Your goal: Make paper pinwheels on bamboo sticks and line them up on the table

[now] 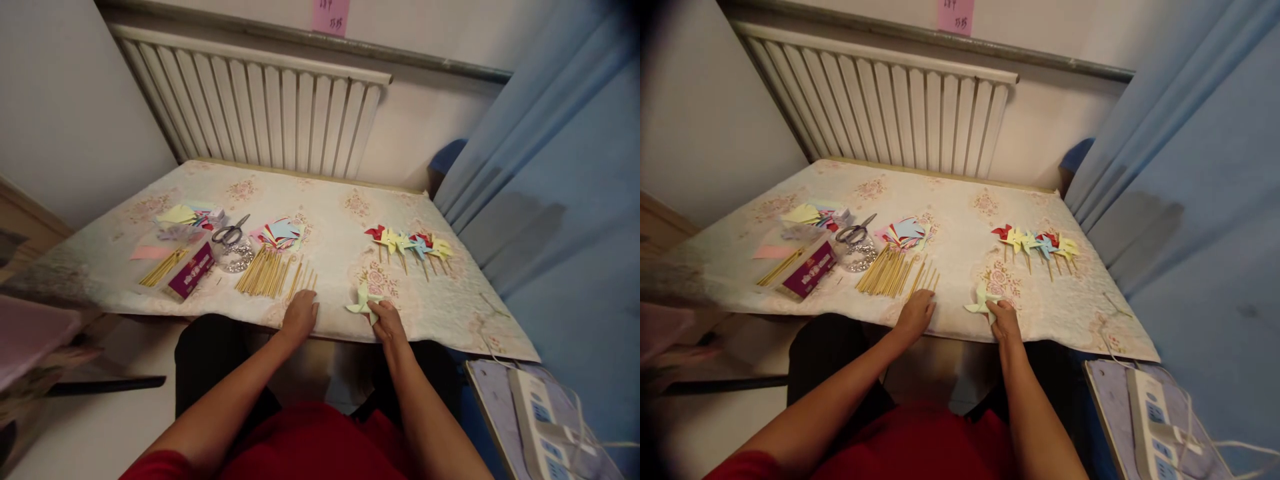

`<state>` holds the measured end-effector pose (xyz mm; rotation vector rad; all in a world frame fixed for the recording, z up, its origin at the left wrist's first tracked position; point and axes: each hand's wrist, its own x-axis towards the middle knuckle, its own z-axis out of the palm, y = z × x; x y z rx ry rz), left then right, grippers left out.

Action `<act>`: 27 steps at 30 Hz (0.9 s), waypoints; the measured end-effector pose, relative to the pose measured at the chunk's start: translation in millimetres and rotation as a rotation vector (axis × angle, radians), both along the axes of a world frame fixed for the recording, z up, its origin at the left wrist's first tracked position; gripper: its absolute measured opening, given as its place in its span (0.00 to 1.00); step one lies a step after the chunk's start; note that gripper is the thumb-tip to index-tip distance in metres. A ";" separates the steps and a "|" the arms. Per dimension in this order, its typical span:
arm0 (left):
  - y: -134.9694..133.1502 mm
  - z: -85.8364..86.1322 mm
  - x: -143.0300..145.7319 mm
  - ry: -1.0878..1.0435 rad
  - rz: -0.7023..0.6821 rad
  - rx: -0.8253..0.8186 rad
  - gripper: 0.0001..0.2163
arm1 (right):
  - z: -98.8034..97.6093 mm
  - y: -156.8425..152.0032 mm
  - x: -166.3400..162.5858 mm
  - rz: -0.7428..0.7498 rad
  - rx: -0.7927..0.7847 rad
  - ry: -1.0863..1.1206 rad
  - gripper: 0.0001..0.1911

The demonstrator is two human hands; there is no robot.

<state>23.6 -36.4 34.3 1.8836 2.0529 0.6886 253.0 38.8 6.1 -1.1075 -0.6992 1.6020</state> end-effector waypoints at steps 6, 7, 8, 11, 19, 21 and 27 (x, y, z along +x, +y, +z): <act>33.3 7.6 4.8 0.349 0.024 -0.173 0.11 | -7.1 1.4 4.6 -0.011 -0.033 0.089 0.26; 38.1 7.0 6.7 0.358 0.024 -0.189 0.12 | -6.9 1.7 4.6 -0.010 -0.039 0.090 0.27; 42.4 6.0 8.8 0.361 0.025 -0.200 0.13 | -6.4 1.8 4.5 -0.006 -0.044 0.087 0.27; 52.2 1.0 14.8 0.364 0.036 -0.217 0.15 | -4.9 1.5 3.9 0.006 -0.044 0.068 0.26; 71.0 -4.4 6.8 0.359 0.143 -0.242 0.16 | -8.0 2.2 4.6 0.008 -0.043 0.039 0.24; 73.8 -4.8 1.4 0.360 0.166 -0.243 0.16 | -8.5 2.5 4.7 0.009 -0.041 0.050 0.24; 76.4 -6.7 -14.1 0.373 0.222 -0.225 0.18 | -10.1 2.4 4.9 -0.003 -0.052 0.060 0.24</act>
